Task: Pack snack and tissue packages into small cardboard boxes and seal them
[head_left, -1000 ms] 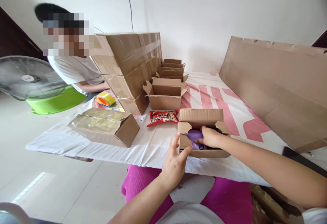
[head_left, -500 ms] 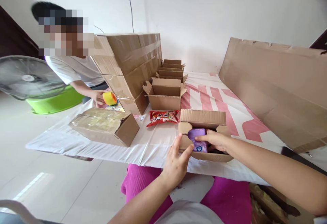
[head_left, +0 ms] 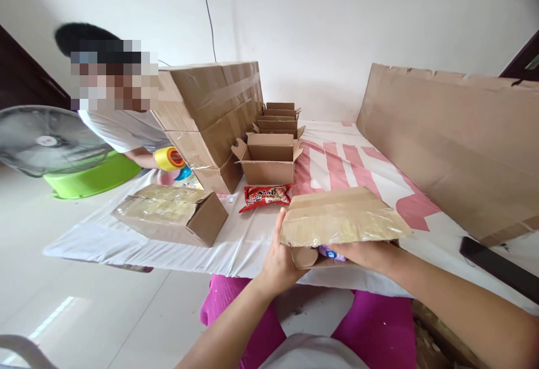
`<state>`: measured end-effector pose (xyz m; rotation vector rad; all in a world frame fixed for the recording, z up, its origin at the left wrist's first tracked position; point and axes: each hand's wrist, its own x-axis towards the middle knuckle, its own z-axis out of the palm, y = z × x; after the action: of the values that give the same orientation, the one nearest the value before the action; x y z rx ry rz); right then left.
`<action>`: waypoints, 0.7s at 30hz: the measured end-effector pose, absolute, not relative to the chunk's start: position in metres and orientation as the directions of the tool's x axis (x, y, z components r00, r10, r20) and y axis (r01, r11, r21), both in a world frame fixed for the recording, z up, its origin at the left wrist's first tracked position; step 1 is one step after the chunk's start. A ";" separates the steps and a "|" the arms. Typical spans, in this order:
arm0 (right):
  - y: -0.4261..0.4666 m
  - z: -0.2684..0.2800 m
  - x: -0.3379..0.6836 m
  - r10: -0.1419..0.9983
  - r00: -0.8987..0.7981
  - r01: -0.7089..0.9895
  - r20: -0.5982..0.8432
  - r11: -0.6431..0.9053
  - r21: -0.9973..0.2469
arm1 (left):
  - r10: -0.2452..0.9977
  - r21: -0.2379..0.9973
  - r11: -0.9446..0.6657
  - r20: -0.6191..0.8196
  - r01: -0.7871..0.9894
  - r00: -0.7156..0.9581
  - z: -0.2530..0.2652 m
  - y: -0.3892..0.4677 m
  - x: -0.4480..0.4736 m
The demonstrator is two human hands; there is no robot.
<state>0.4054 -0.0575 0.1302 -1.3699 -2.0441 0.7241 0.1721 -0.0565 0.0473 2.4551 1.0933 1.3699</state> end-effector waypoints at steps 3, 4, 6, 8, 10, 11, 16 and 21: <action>-0.058 0.119 0.399 0.957 -0.263 0.625 0.126 0.268 -0.734 | 0.555 0.406 -0.828 0.694 0.386 0.459 0.052 -0.047 0.162; -0.059 0.114 0.396 0.964 -0.236 0.604 0.125 0.247 -0.758 | 0.529 0.410 -0.848 0.686 0.335 0.500 0.053 -0.043 0.159; -0.063 0.106 0.391 0.979 -0.173 0.586 0.106 0.188 -0.788 | 0.519 0.427 -0.854 0.652 0.297 0.553 0.053 -0.036 0.151; -0.070 0.103 0.388 0.990 -0.097 0.656 0.103 0.141 -0.742 | 0.545 0.435 -0.837 0.610 0.332 0.576 0.050 -0.030 0.146; -0.077 0.103 0.388 0.975 -0.070 0.758 0.211 0.189 -0.624 | 0.585 0.454 -0.809 0.568 0.373 0.579 0.044 -0.026 0.142; -0.080 0.104 0.388 0.945 -0.097 0.785 0.314 0.266 -0.559 | 0.608 0.481 -0.791 0.548 0.379 0.575 0.041 -0.025 0.141; -0.093 0.121 0.389 0.631 -0.208 0.655 0.747 0.658 -0.373 | 0.703 0.741 -0.639 0.453 0.206 0.548 0.036 -0.022 0.142; -0.095 0.144 0.398 0.700 0.072 0.429 0.711 0.622 -0.655 | 0.775 0.859 -0.476 0.310 0.186 0.551 0.049 -0.010 0.128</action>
<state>0.3985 -0.0946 0.1439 -0.9740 -1.5577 0.2617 0.1284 -0.0099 0.0488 1.9655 0.7757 0.9072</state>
